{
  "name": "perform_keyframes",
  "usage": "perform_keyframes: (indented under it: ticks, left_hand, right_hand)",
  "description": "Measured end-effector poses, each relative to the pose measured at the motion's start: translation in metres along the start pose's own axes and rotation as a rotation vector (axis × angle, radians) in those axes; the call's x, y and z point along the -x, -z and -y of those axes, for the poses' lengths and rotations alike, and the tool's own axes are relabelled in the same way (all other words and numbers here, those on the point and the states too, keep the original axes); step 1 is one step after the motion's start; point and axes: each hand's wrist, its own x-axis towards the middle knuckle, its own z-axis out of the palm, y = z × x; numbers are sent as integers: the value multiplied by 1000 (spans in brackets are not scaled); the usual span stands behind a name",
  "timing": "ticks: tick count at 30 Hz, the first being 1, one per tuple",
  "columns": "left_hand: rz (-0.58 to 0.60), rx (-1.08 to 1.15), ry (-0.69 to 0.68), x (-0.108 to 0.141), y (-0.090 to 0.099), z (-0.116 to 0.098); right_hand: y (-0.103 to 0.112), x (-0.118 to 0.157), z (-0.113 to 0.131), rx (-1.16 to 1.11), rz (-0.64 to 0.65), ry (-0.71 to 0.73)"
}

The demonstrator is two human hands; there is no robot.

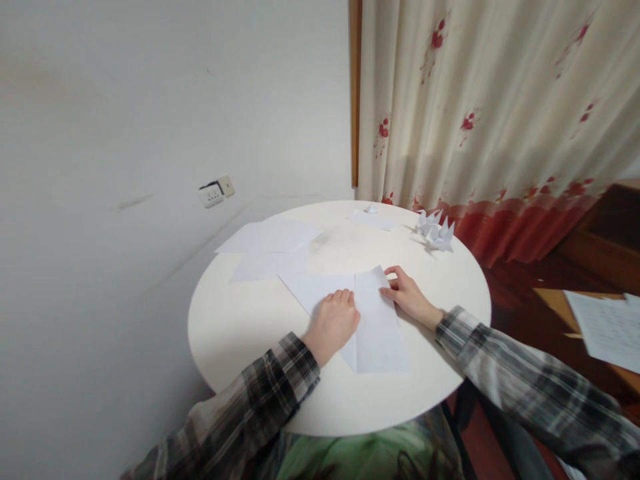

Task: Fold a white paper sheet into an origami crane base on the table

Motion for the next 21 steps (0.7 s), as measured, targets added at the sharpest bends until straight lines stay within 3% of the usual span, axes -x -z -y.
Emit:
perform_keyframes:
  ticks: [21]
  left_hand:
    - [-3,16,11,-1,-3,0]
  right_hand:
    - [0,-1,-3,-36,14,-5]
